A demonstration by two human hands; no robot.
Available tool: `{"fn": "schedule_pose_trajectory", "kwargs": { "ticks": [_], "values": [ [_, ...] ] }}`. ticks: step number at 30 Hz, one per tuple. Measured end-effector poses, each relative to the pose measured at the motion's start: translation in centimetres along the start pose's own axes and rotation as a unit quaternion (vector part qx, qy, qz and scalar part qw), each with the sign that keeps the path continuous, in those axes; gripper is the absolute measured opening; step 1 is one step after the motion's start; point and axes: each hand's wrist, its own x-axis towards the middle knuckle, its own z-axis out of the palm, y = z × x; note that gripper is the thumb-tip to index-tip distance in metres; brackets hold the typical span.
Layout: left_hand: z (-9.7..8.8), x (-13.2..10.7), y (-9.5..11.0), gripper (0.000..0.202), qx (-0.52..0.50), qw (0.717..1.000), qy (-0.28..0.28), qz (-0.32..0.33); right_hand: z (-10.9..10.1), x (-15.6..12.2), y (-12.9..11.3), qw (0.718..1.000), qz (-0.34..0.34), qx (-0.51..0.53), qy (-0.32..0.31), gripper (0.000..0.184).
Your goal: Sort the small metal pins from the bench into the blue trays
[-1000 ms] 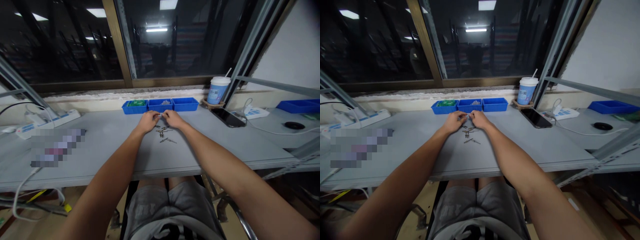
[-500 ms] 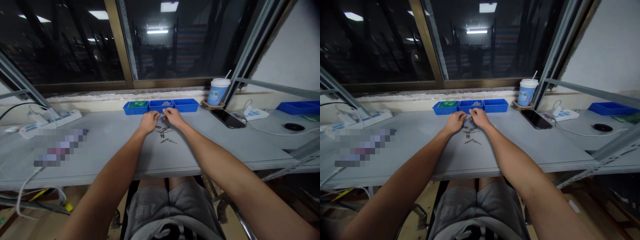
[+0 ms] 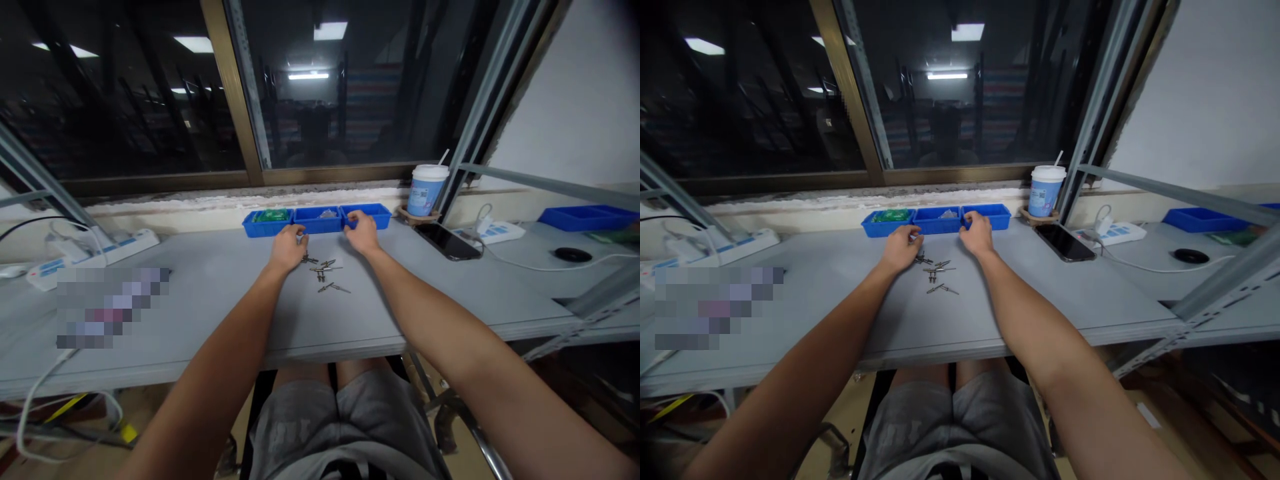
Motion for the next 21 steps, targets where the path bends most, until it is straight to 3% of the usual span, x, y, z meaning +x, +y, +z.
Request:
{"fn": "schedule_pose_trajectory", "kwargs": {
  "ticks": [3, 6, 10, 14, 18, 21],
  "values": [
    [-0.4, -0.1, -0.7, 0.029, 0.019, 1.0, -0.02, -0.013, -0.6, 0.5, 1.2, 0.997, 0.039, -0.071, 0.012, 0.057],
    [-0.8, -0.2, -1.3, 0.029, 0.041, 0.997, -0.063, -0.036, -0.7, 0.7, 2.0, 0.99, 0.08, -0.111, -0.02, 0.072],
    [-1.2, -0.4, -1.7, 0.035, 0.053, 0.991, -0.103, -0.062, -0.3, 0.8, 2.4, 0.984, 0.094, -0.131, -0.072, 0.083],
    [-1.2, -0.4, -1.8, 0.041, 0.052, 0.99, -0.124, -0.047, -0.1, 0.9, 2.5, 0.985, 0.088, -0.118, -0.085, 0.091],
    [-0.8, -0.4, -1.9, 0.042, 0.046, 0.989, -0.137, -0.031, -0.6, 0.7, 1.6, 0.996, 0.009, -0.073, -0.05, 0.069],
    [-0.6, -0.4, -1.8, 0.038, 0.044, 0.989, -0.142, -0.028, -1.1, 0.4, 0.4, 0.99, -0.064, 0.003, -0.124, 0.038]
  ]
}}
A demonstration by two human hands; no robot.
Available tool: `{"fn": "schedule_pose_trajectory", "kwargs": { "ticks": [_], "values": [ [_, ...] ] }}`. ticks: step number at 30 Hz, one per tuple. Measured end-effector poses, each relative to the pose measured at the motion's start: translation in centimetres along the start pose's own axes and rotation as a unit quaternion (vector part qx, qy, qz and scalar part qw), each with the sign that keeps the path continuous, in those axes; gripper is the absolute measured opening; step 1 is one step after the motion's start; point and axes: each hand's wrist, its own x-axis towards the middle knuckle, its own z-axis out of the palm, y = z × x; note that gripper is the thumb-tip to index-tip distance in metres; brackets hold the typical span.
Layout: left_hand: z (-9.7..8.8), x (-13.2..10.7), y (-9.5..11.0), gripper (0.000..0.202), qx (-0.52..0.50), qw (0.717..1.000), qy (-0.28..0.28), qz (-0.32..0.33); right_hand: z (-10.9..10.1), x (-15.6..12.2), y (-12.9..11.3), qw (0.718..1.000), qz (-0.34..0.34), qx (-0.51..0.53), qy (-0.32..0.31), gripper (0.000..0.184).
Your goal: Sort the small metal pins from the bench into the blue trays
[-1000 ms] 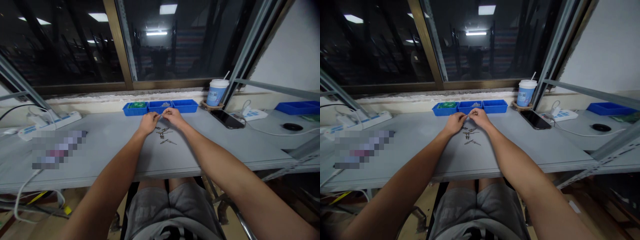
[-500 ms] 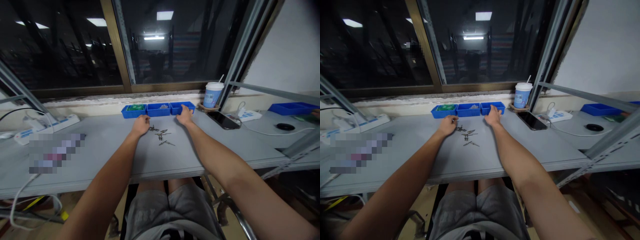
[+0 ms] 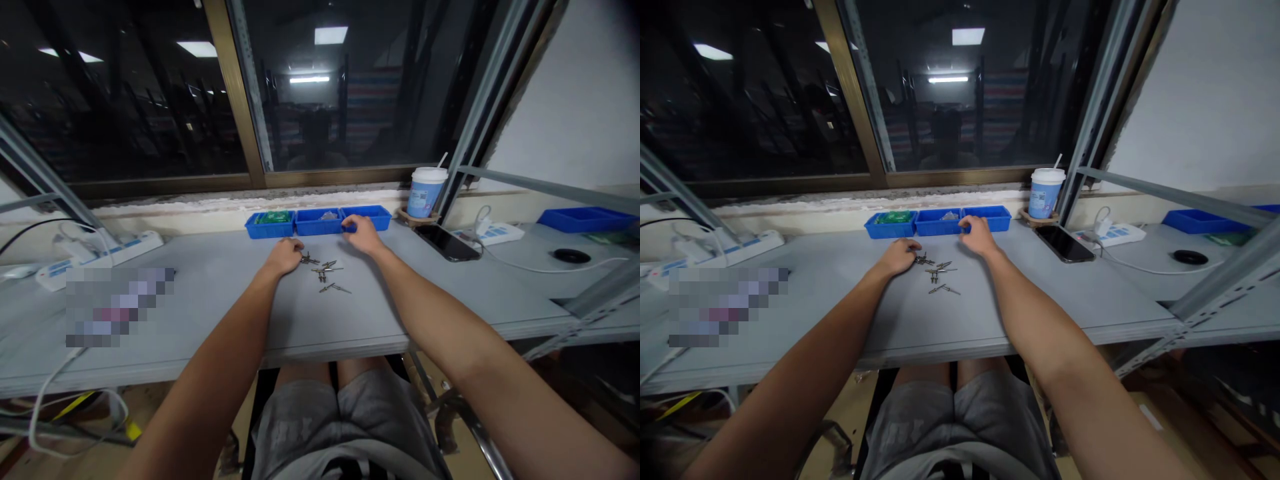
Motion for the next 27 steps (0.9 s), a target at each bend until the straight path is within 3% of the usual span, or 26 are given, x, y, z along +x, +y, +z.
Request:
{"fn": "schedule_pose_trajectory", "kwargs": {
  "ticks": [3, 5, 7, 10, 16, 19, 24, 27],
  "values": [
    [0.0, -0.1, 0.3, 0.035, 0.001, 1.0, 0.0, -0.006, -0.3, -0.6, -1.3, 0.983, -0.025, 0.073, -0.165, 0.017],
    [-0.1, -0.2, 0.5, 0.035, 0.001, 1.0, -0.001, -0.009, -0.5, -1.0, -2.1, 0.962, -0.017, 0.09, -0.257, 0.016],
    [-0.2, -0.3, 0.6, 0.036, 0.004, 1.0, -0.002, -0.01, -0.5, -1.3, -2.6, 0.944, -0.01, 0.096, -0.317, 0.016],
    [-0.2, -0.3, 0.7, 0.036, 0.012, 1.0, 0.003, -0.005, -0.6, -1.4, -2.9, 0.93, -0.013, 0.091, -0.355, 0.015],
    [0.2, -0.1, 0.5, 0.034, 0.023, 1.0, 0.008, 0.004, -0.6, -1.4, -3.1, 0.919, -0.018, 0.068, -0.388, 0.008],
    [0.1, -0.1, 0.7, 0.033, 0.025, 1.0, 0.014, 0.008, -0.4, -1.5, -2.9, 0.924, -0.014, 0.066, -0.376, 0.007],
    [-0.4, -0.6, 1.6, 0.03, -0.005, 0.999, 0.034, 0.03, 0.7, -1.4, -2.4, 0.966, -0.015, 0.094, -0.242, 0.009],
    [-0.4, -0.9, 2.3, 0.031, -0.024, 0.997, 0.03, 0.062, 1.2, -1.5, -2.6, 0.974, -0.015, 0.134, -0.181, 0.007]
  ]
}}
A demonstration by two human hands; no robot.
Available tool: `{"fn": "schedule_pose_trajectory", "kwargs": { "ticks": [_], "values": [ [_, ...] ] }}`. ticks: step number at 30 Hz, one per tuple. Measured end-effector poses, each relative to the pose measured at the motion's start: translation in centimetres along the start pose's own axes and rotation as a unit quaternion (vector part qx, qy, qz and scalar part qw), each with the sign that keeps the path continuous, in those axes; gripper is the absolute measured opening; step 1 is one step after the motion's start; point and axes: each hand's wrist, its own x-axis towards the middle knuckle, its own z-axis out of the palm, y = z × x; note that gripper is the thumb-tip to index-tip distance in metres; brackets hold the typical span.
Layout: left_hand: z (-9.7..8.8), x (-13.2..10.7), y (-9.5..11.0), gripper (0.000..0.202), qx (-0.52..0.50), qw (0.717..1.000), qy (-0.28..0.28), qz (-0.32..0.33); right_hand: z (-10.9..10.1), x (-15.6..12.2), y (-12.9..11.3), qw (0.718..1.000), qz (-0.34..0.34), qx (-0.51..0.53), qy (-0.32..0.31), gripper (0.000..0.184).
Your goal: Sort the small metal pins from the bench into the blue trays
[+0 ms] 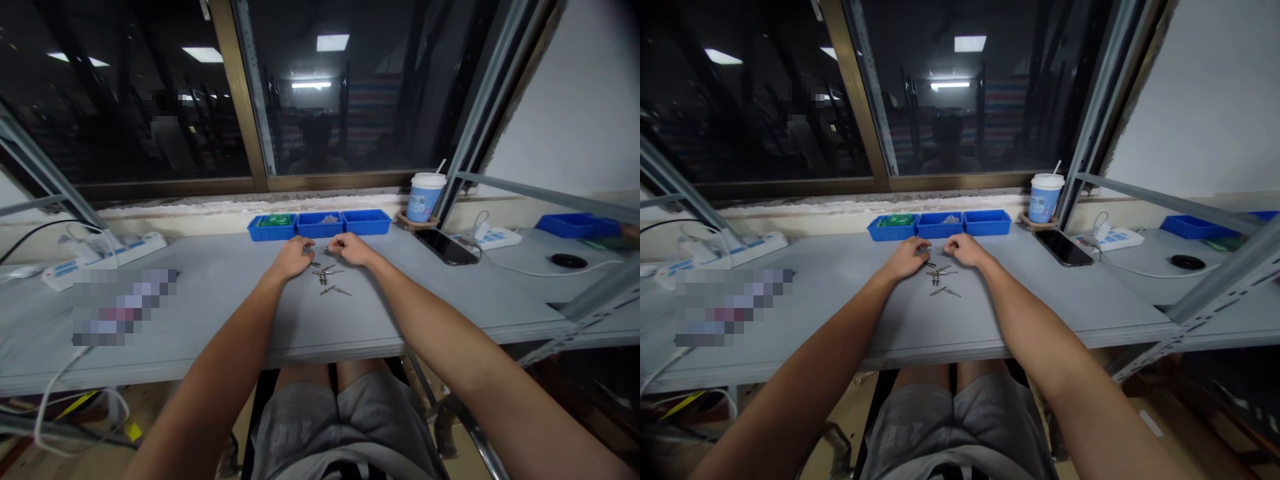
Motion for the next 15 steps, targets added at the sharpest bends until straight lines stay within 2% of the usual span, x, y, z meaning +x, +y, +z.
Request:
{"fn": "schedule_pose_trajectory", "kwargs": {
  "ticks": [3, 7, 11, 15],
  "values": [
    [0.3, 0.0, 0.5, 0.033, -0.015, 0.999, 0.007, 0.033, 0.4, 0.1, -0.4, 0.999, -0.004, 0.049, 0.017, 0.006],
    [0.6, 0.1, 0.8, 0.029, -0.062, 0.996, 0.022, 0.065, 0.8, 0.1, -0.9, 0.996, 0.025, 0.075, 0.043, 0.012],
    [0.6, 0.2, 1.0, 0.017, -0.071, 0.995, 0.027, 0.061, 1.2, 0.3, -1.1, 0.994, 0.02, 0.077, 0.072, 0.012],
    [0.5, 0.2, 1.3, 0.019, -0.034, 0.998, 0.041, 0.036, 1.5, 0.5, -1.2, 0.991, 0.012, 0.1, 0.091, 0.01]
  ]
}}
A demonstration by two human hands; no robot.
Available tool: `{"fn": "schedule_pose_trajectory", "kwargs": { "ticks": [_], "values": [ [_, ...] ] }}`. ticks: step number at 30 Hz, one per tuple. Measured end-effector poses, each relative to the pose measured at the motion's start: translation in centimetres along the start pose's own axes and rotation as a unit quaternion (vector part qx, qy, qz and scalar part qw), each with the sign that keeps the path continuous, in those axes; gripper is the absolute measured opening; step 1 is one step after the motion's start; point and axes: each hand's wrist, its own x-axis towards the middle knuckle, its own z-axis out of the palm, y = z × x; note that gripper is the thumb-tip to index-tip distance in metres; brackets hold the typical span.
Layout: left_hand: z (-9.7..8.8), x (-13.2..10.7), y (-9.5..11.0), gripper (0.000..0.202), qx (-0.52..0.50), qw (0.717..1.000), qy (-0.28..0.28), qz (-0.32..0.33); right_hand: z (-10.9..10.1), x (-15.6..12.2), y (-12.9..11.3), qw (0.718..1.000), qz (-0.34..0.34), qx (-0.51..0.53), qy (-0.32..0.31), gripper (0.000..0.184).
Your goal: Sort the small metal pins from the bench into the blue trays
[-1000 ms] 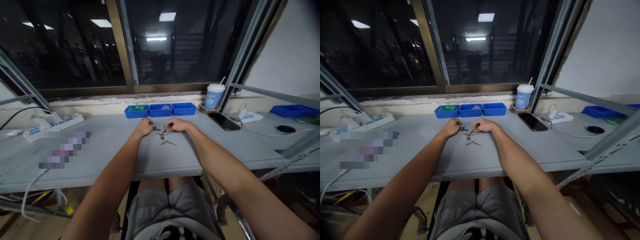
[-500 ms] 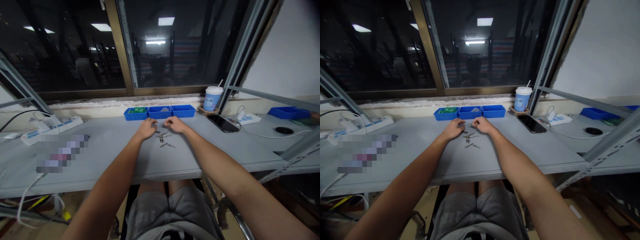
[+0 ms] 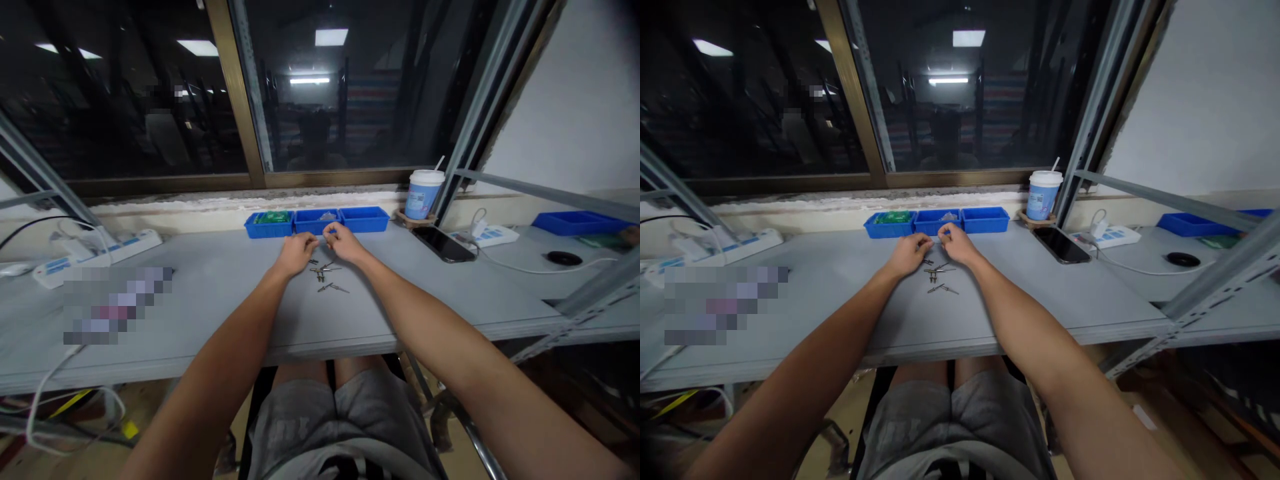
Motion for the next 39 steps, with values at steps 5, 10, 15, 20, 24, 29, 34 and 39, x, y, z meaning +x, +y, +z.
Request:
{"fn": "schedule_pose_trajectory", "kwargs": {
  "ticks": [5, 10, 15, 20, 24, 29, 34, 39],
  "values": [
    [0.1, 0.1, 0.1, 0.025, 0.033, 0.999, 0.006, -0.034, 0.1, 0.1, -0.1, 0.999, -0.041, 0.01, -0.014, 0.019],
    [-0.1, 0.3, -0.3, 0.027, 0.04, 0.995, 0.055, -0.076, -0.8, 0.4, 0.4, 0.987, -0.041, -0.133, 0.081, 0.023],
    [-0.4, 0.3, -1.4, 0.03, 0.055, 0.99, 0.045, -0.12, -3.0, 0.7, 1.9, 0.941, 0.022, -0.306, 0.144, 0.07],
    [-0.4, 0.2, -1.5, 0.031, 0.057, 0.991, 0.023, -0.119, -4.2, 1.3, 3.1, 0.936, 0.098, -0.316, 0.123, 0.084],
    [-0.4, 0.0, -1.4, 0.031, 0.05, 0.991, 0.02, -0.119, -4.2, 1.4, 3.1, 0.939, 0.081, -0.306, 0.135, 0.085],
    [-0.3, 0.0, -1.3, 0.029, 0.045, 0.992, 0.009, -0.115, -4.3, 0.9, 1.7, 0.966, -0.035, -0.248, 0.066, 0.05],
    [-0.3, 0.0, -1.2, 0.028, 0.063, 0.993, -0.012, -0.103, -3.9, 0.1, -0.1, 0.966, -0.003, -0.167, -0.198, 0.02],
    [-0.1, 0.0, -1.2, 0.028, 0.064, 0.993, -0.012, -0.095, -3.2, -0.1, -0.4, 0.947, 0.027, -0.153, -0.282, 0.009]
  ]
}}
